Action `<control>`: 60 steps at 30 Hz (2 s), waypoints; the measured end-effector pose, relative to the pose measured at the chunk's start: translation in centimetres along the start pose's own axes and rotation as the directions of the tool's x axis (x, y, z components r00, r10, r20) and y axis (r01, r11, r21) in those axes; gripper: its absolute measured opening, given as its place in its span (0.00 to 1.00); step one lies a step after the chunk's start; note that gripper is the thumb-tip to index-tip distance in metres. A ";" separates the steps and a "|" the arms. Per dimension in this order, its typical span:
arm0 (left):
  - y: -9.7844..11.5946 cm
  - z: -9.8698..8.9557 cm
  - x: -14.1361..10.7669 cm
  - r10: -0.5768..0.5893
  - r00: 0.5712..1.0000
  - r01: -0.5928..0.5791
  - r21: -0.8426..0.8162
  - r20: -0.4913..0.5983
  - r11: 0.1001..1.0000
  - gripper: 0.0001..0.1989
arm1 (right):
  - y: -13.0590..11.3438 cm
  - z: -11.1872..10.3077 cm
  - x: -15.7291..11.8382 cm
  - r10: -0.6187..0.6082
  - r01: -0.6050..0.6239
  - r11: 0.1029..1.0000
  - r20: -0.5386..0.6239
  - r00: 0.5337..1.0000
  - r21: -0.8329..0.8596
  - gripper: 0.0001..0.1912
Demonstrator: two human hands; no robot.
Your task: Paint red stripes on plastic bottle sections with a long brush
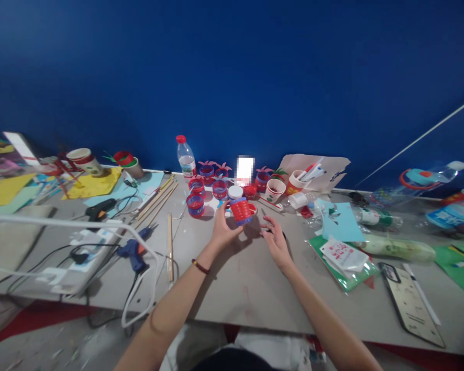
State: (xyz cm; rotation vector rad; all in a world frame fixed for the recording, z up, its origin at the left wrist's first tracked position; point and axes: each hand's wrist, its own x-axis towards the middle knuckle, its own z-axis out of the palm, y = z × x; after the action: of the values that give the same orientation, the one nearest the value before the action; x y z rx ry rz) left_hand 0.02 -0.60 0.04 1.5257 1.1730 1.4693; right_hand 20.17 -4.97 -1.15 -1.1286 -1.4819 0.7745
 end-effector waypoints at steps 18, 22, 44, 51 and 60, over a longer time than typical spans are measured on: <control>0.7 0.4 -1.1 0.624 0.585 -0.784 0.557 0.518 0.273 0.33 | -0.9 -2.2 0.9 -0.044 0.044 0.999 -0.042 0.998 -0.011 0.31; 1.2 0.3 -1.1 0.620 0.567 -0.790 0.572 0.542 0.223 0.32 | -1.1 -2.2 0.8 -0.005 0.006 1.000 -0.034 0.999 0.017 0.34; 0.5 -1.5 0.4 0.030 0.978 -0.198 0.888 0.205 0.415 0.18 | -2.4 -3.8 2.6 0.014 0.002 0.998 -0.267 0.964 0.061 0.35; 0.6 -0.7 -0.1 0.013 0.958 -0.267 0.874 0.287 0.406 0.19 | -4.9 -2.1 3.1 -0.097 0.096 0.995 -0.073 0.993 -0.016 0.36; 1.1 -1.1 0.1 -0.028 0.960 -0.247 0.889 0.279 0.385 0.15 | -6.4 2.3 9.8 -0.189 0.189 0.982 0.003 0.982 -0.002 0.36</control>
State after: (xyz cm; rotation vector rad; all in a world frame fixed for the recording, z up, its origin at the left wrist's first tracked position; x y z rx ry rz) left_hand -0.94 -0.97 1.26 2.4767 1.9109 0.5321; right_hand 16.56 2.25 7.63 -0.9722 -1.5671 0.6423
